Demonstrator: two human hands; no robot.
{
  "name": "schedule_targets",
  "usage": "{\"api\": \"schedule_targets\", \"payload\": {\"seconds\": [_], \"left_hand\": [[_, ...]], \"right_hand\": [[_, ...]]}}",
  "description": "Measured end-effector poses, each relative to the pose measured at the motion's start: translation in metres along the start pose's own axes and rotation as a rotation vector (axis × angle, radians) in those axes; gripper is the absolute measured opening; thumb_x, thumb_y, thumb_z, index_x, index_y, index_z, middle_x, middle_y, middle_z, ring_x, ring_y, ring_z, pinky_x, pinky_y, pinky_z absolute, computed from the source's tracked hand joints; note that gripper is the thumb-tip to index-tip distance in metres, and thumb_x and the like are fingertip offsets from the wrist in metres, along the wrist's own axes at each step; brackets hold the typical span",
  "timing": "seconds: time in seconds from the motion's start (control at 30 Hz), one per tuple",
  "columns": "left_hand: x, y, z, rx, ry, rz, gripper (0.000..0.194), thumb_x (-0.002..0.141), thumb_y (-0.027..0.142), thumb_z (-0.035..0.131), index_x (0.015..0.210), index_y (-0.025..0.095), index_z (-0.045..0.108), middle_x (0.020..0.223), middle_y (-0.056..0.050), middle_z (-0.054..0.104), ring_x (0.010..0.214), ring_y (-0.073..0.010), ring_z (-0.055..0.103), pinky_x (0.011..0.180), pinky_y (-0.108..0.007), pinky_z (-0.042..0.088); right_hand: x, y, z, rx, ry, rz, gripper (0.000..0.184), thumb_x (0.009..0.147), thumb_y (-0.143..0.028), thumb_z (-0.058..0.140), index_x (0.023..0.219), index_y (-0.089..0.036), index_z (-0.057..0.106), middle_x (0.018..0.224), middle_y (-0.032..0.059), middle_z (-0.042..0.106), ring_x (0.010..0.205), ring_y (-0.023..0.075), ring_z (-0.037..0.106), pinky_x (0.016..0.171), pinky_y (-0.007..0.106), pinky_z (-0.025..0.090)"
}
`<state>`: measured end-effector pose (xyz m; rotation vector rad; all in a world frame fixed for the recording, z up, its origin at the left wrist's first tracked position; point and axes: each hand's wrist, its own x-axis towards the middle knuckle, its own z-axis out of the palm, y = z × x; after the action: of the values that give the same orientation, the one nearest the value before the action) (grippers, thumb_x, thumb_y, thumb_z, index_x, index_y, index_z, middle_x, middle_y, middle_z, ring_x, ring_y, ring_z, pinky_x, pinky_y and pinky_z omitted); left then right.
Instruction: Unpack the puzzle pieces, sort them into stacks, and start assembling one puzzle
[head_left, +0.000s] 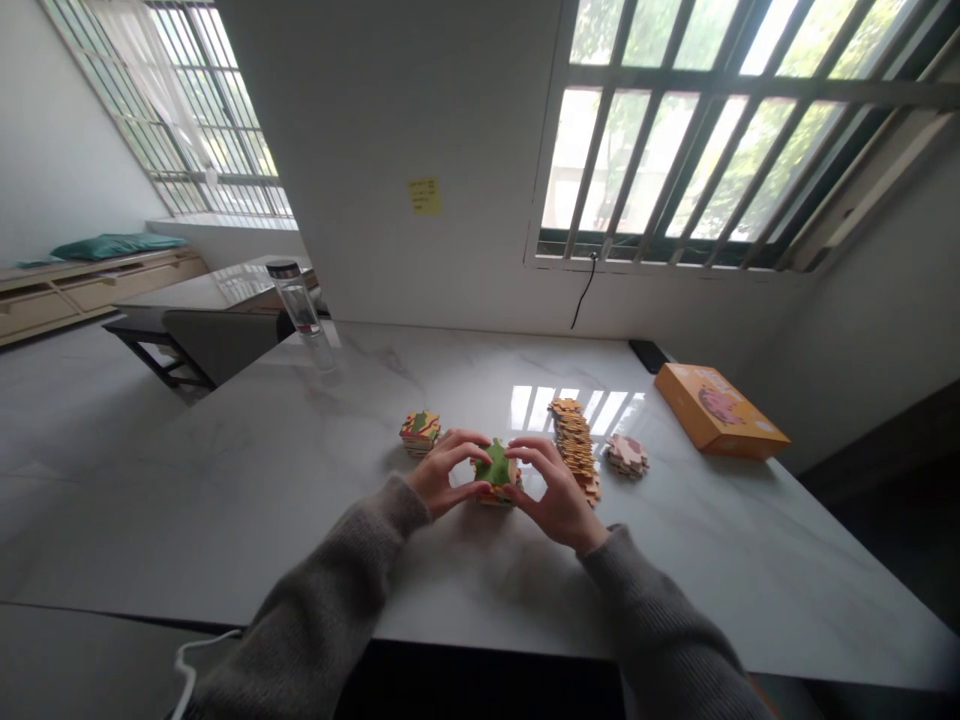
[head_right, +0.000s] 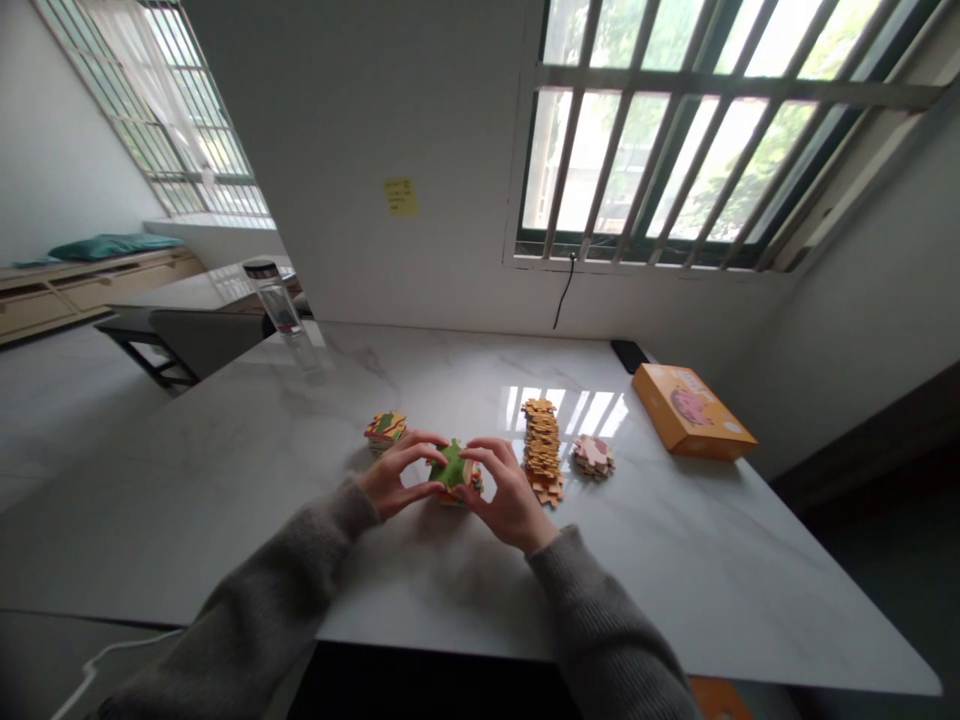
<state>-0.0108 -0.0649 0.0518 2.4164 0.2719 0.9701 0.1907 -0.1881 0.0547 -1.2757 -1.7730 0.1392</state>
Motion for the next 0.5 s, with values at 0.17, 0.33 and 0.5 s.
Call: {"api": "schedule_targets", "payload": {"seconds": [0.17, 0.33, 0.5], "left_hand": [[-0.001, -0.020, -0.025, 0.066, 0.076, -0.091, 0.022, 0.087, 0.042, 0.070, 0.100, 0.024, 0.067, 0.122, -0.008, 0.066, 0.114, -0.0262, 0.059, 0.104, -0.048, 0.047], [-0.021, -0.081, -0.077, 0.135, 0.191, -0.282, 0.025, 0.084, 0.046, 0.070, 0.100, 0.026, 0.069, 0.122, -0.008, 0.068, 0.118, -0.0305, 0.056, 0.110, -0.055, 0.041], [-0.030, -0.111, -0.088, 0.066, 0.148, -0.369, 0.027, 0.081, 0.045, 0.069, 0.100, 0.025, 0.070, 0.128, -0.009, 0.066, 0.121, -0.0292, 0.058, 0.111, -0.053, 0.041]], "right_hand": [[-0.002, 0.003, 0.000, 0.002, -0.013, 0.048, 0.046, 0.091, -0.023, 0.063, 0.135, -0.028, 0.051, 0.139, 0.0123, 0.050, 0.130, 0.0287, 0.048, 0.104, 0.050, 0.050], [-0.002, 0.006, 0.001, 0.016, 0.070, 0.078, 0.032, 0.096, -0.022, 0.053, 0.128, -0.026, 0.055, 0.121, 0.0113, 0.058, 0.105, 0.0235, 0.060, 0.087, 0.042, 0.057], [-0.003, 0.009, 0.003, -0.002, 0.050, 0.084, 0.030, 0.097, -0.023, 0.051, 0.127, -0.025, 0.054, 0.108, 0.0092, 0.062, 0.092, 0.0219, 0.061, 0.083, 0.042, 0.056]]}}
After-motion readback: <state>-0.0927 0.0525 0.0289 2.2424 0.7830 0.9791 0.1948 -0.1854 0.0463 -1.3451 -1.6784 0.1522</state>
